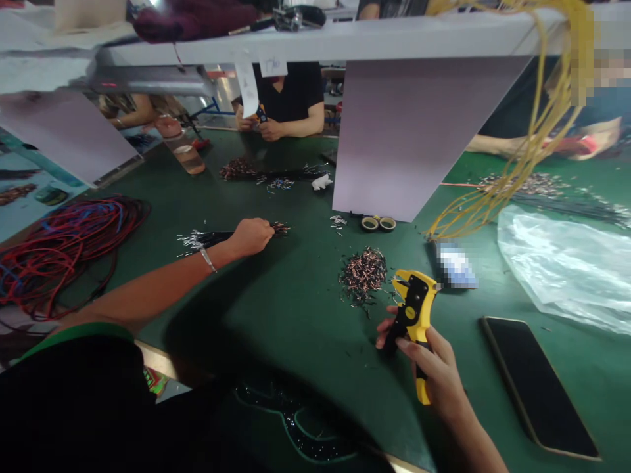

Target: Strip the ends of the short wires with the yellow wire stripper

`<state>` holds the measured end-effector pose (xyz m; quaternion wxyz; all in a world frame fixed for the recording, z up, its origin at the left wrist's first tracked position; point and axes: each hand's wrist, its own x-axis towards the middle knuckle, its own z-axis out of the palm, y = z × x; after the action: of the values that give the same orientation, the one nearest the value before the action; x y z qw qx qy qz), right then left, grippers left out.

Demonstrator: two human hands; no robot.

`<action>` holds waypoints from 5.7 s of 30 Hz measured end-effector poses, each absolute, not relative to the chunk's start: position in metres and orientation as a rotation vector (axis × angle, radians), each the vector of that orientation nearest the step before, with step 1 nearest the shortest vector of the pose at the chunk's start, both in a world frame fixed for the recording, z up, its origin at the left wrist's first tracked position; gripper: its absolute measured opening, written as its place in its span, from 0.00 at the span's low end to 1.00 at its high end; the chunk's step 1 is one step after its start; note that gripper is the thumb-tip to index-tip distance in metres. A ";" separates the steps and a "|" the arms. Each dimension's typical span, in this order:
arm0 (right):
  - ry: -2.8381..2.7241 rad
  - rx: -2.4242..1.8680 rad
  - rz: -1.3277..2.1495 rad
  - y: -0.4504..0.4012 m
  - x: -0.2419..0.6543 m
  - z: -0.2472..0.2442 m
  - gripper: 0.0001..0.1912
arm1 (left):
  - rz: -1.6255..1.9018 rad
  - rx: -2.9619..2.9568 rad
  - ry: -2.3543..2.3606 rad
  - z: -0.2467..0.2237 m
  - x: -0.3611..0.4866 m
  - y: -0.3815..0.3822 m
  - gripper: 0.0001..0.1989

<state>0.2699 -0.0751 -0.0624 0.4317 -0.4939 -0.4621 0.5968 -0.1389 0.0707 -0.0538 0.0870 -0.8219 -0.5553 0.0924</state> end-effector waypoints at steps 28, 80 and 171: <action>-1.245 -1.193 1.512 -0.075 0.276 -0.071 0.19 | -0.214 -2.448 -2.126 -0.013 -0.164 0.100 0.13; -1.167 -1.143 1.444 -0.081 0.250 -0.066 0.19 | -1.586 -3.203 -2.348 0.001 0.049 0.003 0.06; -1.692 -1.284 0.460 -0.067 0.224 -0.063 0.13 | -1.508 -3.168 -1.720 -0.004 0.055 -0.022 0.10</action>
<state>0.2235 -0.0665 -0.0629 0.4654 -0.5229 -0.6891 0.1874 0.0549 -0.0224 -0.0040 -0.3735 -0.7521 -0.4083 -0.3580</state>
